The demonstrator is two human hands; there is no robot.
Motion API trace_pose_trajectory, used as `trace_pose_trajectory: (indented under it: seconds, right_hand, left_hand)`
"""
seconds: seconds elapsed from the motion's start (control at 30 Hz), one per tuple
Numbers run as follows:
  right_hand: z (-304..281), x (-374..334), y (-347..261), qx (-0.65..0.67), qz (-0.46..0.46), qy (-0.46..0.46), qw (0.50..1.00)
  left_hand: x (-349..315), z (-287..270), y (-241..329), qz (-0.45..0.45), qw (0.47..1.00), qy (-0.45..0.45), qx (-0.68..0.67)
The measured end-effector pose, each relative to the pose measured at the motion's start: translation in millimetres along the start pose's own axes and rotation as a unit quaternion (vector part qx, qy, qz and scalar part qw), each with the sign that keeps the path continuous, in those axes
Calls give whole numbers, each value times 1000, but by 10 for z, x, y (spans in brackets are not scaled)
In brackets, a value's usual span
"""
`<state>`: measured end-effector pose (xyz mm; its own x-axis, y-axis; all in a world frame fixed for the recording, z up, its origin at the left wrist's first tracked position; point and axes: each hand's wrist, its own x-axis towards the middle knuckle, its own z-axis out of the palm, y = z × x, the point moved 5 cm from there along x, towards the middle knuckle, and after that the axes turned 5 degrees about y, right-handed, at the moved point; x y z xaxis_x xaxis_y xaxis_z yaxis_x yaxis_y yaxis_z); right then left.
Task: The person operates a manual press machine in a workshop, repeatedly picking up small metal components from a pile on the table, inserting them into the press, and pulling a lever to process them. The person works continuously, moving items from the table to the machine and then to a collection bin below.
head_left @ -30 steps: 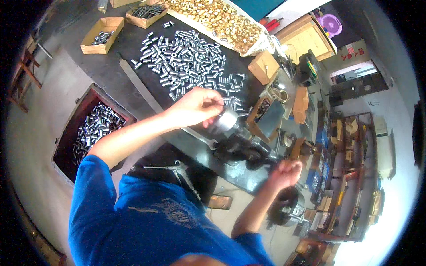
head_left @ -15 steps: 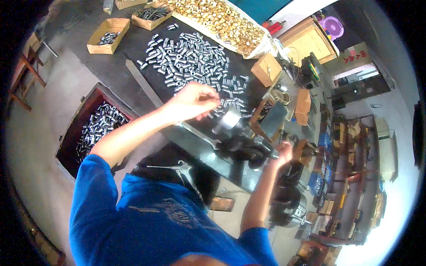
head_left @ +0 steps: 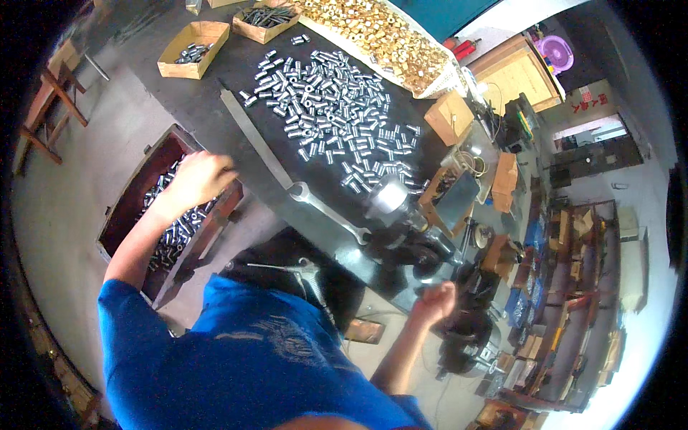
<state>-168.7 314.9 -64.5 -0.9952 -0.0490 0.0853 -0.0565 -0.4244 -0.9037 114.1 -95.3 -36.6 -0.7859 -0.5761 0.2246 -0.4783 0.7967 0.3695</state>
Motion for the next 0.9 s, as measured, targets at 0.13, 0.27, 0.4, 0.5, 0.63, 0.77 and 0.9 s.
trace_pose_trajectory:
  seconds: [0.13,0.27,0.4,0.5,0.63,0.77,0.9]
  right_hand:
    - [-14,337,342,22,60,58,996]
    - [168,355,316,20,53,39,998]
    - [138,257,246,1,51,64,997]
    - [186,184,211,13,65,63,996]
    - [176,183,219,30,66,35,997]
    - [183,180,208,18,76,62,995]
    - [168,153,186,10,62,64,996]
  left_hand:
    - [557,174,545,40,997,61,13]
    - [893,565,708,57,997,-10,52]
    - [874,698,731,74,997,24,18]
    - [849,717,729,87,995,25,-32]
    - [808,670,780,91,995,10,-26]
    - [845,715,804,87,976,7,-199]
    - [908,472,1224,-20,751,-154,-641]
